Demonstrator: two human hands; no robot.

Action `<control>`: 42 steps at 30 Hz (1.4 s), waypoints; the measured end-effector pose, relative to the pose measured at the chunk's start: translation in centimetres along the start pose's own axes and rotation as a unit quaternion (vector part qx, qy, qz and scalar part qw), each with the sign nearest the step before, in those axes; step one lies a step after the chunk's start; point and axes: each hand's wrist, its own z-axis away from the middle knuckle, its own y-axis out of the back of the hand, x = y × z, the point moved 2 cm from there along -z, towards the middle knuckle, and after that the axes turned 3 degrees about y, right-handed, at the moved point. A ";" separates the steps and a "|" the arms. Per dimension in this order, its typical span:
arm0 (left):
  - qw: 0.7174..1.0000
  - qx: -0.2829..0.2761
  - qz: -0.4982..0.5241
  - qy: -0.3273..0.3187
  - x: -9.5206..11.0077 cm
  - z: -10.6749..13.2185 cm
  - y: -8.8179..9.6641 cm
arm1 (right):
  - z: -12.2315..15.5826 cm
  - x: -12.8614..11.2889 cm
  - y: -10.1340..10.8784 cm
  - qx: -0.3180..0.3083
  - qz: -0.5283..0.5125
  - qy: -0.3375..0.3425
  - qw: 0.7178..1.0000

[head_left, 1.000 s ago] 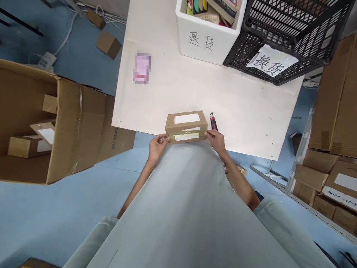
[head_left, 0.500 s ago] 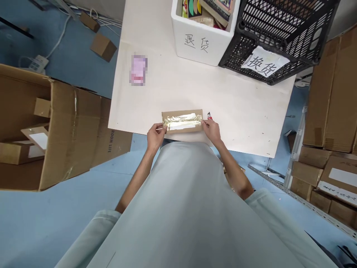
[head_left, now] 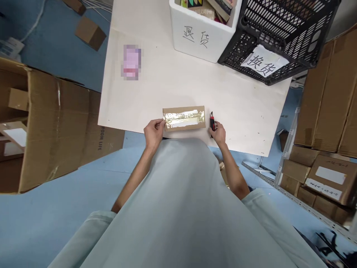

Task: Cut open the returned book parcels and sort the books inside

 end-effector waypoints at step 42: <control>0.988 -0.142 0.054 -0.027 1.3 -1.2 -5.9 | 1.0 -22.2 6.8 -0.305 0.476 0.328 0.757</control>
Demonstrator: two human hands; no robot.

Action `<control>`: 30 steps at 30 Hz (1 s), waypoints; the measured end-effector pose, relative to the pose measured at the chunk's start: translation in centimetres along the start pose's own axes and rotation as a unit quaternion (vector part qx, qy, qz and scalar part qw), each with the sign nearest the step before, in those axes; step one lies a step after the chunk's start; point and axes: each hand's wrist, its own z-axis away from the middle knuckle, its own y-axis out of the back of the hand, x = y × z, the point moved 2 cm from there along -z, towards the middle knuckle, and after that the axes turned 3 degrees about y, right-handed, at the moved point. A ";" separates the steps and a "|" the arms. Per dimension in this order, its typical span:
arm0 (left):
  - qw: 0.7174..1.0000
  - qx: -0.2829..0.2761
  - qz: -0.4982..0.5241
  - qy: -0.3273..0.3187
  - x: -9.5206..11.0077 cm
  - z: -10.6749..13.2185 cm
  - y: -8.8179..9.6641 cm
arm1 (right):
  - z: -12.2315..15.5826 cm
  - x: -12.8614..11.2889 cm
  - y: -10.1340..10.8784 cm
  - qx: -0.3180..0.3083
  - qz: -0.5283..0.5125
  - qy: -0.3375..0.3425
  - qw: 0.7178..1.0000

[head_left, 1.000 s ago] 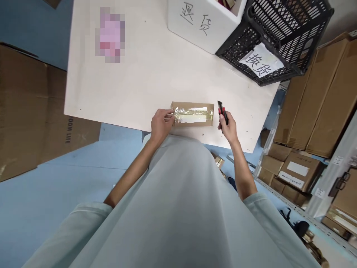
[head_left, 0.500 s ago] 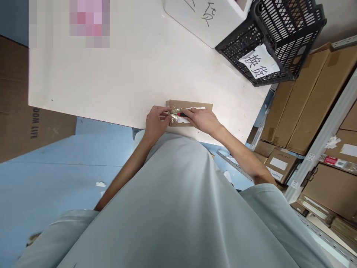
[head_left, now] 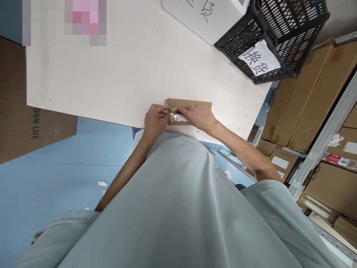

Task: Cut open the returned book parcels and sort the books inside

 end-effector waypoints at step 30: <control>0.995 0.024 -0.090 0.016 2.2 0.3 -0.1 | 9.5 11.6 -7.8 -0.009 -0.036 -0.141 0.989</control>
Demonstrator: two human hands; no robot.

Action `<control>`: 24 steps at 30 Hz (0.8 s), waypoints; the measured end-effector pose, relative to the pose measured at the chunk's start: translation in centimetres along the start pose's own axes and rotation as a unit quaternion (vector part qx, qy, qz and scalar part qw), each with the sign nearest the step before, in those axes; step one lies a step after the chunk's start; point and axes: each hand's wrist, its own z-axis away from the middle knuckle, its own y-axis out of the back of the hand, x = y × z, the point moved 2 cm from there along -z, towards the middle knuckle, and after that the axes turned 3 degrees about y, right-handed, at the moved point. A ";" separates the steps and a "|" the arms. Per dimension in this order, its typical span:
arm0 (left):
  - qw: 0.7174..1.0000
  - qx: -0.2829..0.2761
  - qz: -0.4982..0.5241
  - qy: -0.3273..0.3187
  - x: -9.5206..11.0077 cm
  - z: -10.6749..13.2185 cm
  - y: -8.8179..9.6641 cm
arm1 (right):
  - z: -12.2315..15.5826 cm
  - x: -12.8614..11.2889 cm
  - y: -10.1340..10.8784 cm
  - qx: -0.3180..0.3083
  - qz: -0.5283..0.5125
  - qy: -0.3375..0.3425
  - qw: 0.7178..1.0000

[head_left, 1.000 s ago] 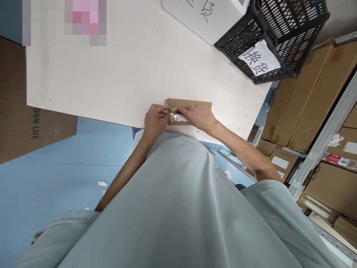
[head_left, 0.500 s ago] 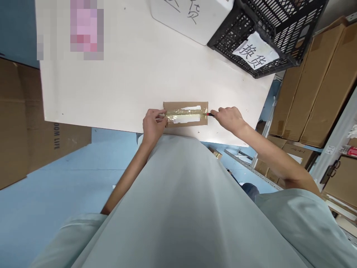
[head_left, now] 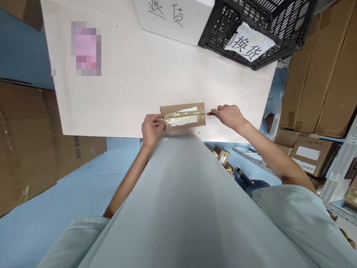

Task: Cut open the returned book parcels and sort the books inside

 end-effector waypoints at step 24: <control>0.999 0.023 0.004 0.024 -2.5 -0.8 2.8 | -2.9 -5.2 -8.8 0.260 -0.429 0.073 0.862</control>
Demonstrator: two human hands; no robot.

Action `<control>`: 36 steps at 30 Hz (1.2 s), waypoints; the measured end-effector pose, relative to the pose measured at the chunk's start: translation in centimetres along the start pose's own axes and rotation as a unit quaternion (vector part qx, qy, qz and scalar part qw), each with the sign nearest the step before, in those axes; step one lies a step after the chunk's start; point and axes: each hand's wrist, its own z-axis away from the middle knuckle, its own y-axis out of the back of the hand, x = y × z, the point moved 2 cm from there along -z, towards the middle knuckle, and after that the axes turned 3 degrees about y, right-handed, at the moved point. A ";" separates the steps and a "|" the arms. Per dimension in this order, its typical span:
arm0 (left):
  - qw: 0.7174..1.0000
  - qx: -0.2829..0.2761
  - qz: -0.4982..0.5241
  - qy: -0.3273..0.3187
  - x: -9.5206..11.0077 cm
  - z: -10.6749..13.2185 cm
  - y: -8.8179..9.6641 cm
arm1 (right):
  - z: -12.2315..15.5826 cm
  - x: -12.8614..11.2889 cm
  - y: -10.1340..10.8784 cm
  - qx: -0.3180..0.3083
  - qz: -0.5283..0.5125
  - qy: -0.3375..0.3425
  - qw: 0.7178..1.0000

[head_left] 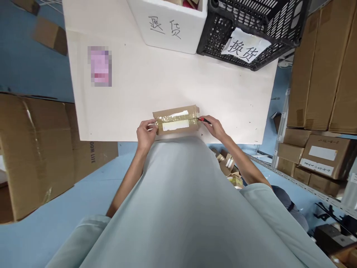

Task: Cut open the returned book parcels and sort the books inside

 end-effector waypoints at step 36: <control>0.987 -0.084 0.033 -0.135 7.0 -2.8 -0.1 | -0.1 -13.1 2.5 0.046 0.192 -0.097 0.976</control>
